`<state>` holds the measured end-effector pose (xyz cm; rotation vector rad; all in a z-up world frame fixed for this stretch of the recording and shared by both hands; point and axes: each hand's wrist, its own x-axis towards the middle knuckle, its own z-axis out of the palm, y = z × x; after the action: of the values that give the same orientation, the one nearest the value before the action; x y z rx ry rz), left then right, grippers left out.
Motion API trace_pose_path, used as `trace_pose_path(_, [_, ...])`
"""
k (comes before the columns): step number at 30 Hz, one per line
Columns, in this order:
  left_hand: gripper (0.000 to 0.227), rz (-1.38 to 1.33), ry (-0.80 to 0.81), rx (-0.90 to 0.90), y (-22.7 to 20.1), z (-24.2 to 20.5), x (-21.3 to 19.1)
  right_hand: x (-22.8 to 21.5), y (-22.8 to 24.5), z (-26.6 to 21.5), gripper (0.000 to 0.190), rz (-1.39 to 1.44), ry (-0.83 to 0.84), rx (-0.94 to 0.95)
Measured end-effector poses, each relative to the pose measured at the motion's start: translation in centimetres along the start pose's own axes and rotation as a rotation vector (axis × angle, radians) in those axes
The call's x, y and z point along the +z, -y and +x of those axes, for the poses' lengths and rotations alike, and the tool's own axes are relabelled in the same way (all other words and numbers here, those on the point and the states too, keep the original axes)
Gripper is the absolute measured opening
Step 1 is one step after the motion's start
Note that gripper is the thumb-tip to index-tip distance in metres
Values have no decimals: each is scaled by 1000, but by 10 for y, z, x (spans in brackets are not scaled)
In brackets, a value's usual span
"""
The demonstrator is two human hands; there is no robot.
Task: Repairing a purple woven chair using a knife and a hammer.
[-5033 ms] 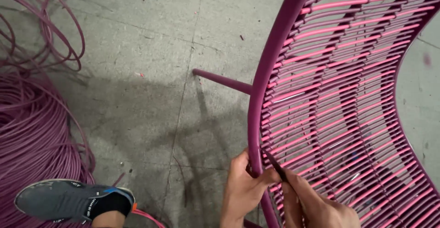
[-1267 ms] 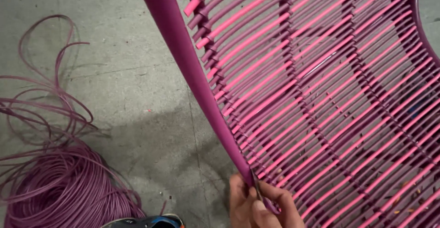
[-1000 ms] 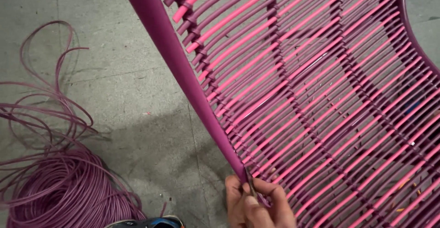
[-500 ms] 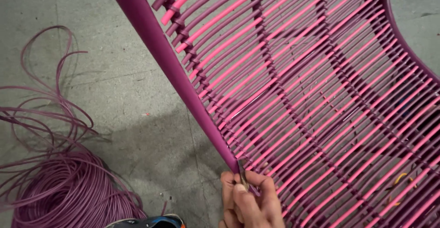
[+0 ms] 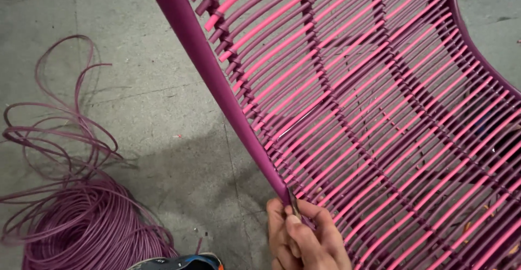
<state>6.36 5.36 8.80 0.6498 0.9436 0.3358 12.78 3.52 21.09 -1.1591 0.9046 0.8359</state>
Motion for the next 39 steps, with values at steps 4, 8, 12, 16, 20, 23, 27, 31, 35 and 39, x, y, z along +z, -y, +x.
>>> trace_pose_path(4, [35, 66, 88, 78, -30, -14, 12, -22, -2, 9, 42, -138, 151, -143])
trace_pose_path(8, [99, -256, 405, 281, -22, 1, 9, -73, 8, 48, 34, -194, 216, -79])
trace_pose_path(12, [119, -330, 443, 284, -10, 10, 11, -124, -4, 52, 44, -200, 572, -213])
trace_pose_path(16, [121, -176, 289, 122, -28, -6, 14, -52, 17, -9, 44, -225, 501, -153])
trace_pose_path(20, [105, -210, 426, 290, -27, 7, 19, -54, 15, -3, 43, -307, 418, -131])
trace_pose_path(23, [89, -135, 284, 322, 18, 15, 1, -73, -4, 18, 41, -335, 329, -205])
trace_pose_path(27, [73, -68, 146, 176, 10, 9, 2, -72, -3, 30, 42, -342, 490, -275])
trace_pose_path(31, [66, -53, 229, 255, 4, 11, -2, -59, -3, 24, 43, -269, 389, -225])
trace_pose_path(35, [57, -60, 219, 222, 11, 14, -11, -61, -9, 28, 43, -287, 447, -328])
trace_pose_path(39, [46, -14, 113, 138, -23, -8, 6, -40, -20, 21, 44, -356, 306, -303])
